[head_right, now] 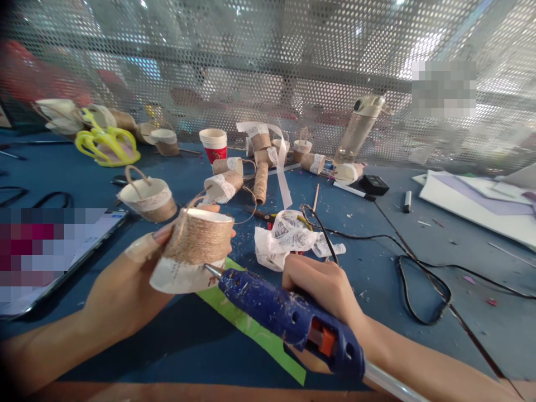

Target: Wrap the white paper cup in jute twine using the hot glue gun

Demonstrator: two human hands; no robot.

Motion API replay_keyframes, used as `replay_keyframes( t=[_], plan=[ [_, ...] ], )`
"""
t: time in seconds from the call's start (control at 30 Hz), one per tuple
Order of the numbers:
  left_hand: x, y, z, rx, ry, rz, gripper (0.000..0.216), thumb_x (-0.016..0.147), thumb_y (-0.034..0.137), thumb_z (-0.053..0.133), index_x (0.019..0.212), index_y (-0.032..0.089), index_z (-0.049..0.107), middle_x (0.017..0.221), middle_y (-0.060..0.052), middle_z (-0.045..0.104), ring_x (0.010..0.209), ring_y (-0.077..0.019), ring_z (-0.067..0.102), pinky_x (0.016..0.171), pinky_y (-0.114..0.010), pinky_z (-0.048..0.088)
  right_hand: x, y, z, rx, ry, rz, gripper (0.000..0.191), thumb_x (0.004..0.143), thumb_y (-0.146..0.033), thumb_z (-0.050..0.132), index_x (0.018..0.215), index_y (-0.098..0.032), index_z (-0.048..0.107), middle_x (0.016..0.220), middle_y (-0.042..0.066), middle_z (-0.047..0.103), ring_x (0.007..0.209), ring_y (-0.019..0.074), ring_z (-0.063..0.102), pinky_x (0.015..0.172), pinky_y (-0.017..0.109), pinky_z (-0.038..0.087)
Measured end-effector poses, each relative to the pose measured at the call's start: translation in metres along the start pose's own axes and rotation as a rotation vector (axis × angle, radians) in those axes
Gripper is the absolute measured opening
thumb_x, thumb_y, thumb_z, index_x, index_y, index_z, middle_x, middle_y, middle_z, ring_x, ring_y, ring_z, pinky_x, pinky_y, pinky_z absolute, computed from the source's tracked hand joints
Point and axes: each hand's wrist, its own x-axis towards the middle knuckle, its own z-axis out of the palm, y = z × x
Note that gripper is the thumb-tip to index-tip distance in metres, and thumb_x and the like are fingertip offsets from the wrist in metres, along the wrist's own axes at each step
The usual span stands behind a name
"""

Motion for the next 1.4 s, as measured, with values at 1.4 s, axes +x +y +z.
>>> replay_keyframes(
  t=[1.4],
  plan=[
    [-0.001, 0.008, 0.002, -0.044, 0.047, -0.161, 0.048, 0.069, 0.044, 0.088, 0.109, 0.019, 0.08, 0.106, -0.011, 0.084, 0.087, -0.0278, 0.077, 0.069, -0.035, 0.063, 0.0, 0.001, 0.002, -0.067, 0.045, -0.04, 0.027, 0.078, -0.019, 0.061, 0.074, -0.024, 0.035, 0.065, -0.009, 0.037, 0.054, 0.0084, 0.036, 0.051, 0.02, 0.028]
  ],
)
